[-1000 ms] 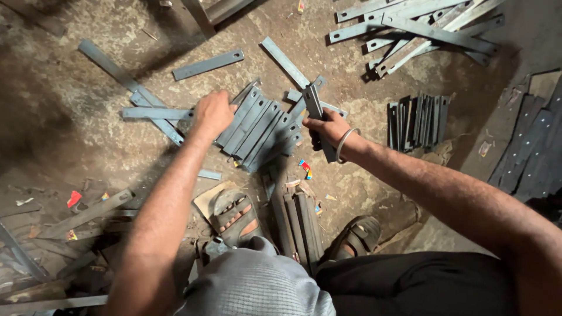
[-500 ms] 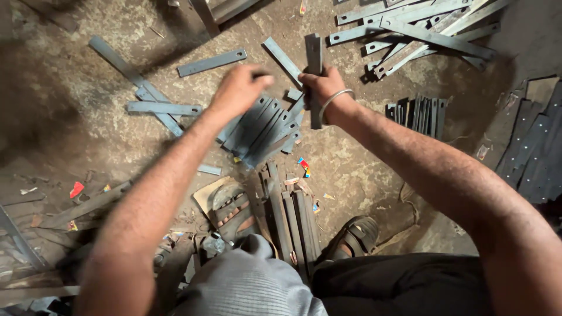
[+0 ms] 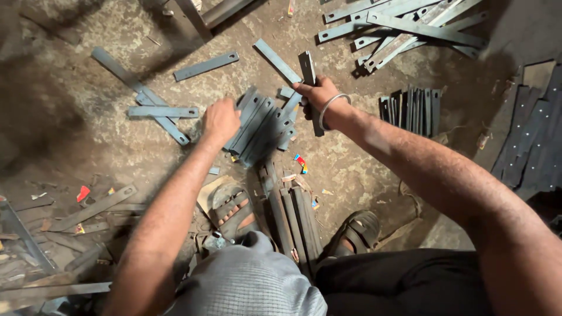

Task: The person sorts and stacks metal brackets on a concrete floor. They pick up brackets from scattered piles, align them, and place them into neat stacks, occasionally moving to different areas to gather more pieces.

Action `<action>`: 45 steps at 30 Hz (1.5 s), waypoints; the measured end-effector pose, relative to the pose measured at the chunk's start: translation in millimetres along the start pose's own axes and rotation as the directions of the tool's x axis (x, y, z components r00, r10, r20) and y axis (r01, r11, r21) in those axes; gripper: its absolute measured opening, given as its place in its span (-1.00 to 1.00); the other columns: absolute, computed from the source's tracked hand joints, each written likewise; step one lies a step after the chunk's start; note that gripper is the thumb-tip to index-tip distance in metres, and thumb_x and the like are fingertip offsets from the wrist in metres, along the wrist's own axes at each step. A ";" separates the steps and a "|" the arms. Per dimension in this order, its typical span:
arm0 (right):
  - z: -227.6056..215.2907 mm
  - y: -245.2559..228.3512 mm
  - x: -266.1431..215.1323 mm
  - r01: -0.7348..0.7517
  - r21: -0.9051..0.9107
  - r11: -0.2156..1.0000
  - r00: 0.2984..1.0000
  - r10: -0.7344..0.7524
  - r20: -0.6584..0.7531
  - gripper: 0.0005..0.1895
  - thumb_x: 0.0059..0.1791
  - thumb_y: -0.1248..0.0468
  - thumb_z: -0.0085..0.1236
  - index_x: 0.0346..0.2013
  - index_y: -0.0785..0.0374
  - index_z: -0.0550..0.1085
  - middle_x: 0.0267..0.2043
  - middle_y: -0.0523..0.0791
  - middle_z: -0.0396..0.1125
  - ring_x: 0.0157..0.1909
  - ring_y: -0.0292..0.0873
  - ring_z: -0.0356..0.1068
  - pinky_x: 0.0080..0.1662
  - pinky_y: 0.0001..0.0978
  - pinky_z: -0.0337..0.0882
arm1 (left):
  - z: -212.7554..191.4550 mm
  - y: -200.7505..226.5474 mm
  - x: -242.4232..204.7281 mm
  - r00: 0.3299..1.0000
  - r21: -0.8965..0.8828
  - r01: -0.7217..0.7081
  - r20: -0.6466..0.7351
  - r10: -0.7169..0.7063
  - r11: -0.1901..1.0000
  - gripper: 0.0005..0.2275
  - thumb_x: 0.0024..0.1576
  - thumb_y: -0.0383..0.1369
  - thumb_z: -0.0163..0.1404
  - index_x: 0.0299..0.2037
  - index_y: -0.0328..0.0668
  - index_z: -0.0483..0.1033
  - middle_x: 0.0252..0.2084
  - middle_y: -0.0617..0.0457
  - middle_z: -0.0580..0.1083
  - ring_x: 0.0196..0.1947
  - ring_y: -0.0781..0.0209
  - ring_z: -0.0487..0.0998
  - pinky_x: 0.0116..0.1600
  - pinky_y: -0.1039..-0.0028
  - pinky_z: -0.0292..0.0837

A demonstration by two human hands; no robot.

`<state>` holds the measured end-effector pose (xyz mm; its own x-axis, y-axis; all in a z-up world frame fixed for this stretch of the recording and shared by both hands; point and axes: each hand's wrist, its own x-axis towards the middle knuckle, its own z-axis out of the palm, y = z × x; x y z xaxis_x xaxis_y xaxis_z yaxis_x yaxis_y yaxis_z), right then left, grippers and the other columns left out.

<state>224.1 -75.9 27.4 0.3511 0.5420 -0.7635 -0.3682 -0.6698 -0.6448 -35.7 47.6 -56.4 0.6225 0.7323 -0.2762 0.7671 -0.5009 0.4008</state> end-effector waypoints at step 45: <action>4.7 7.4 -7.5 0.011 -0.076 0.997 0.997 -0.006 0.076 -0.53 -0.14 0.16 0.37 -0.09 0.35 0.40 -0.43 -0.10 0.43 -0.47 -0.21 0.45 -0.44 -0.31 0.47 | -30.7 123.5 -38.9 0.920 -0.597 -0.212 0.145 0.364 0.774 -0.60 0.18 -0.18 0.13 0.03 -0.41 0.48 0.10 -0.29 0.35 0.10 -0.22 0.46 0.12 0.10 0.41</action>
<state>214.7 -82.5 28.2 0.2865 0.5829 -0.7604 -0.2976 -0.7003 -0.6489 30.1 -28.6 30.6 0.8743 0.4246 -0.2352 0.3691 -0.2668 0.8903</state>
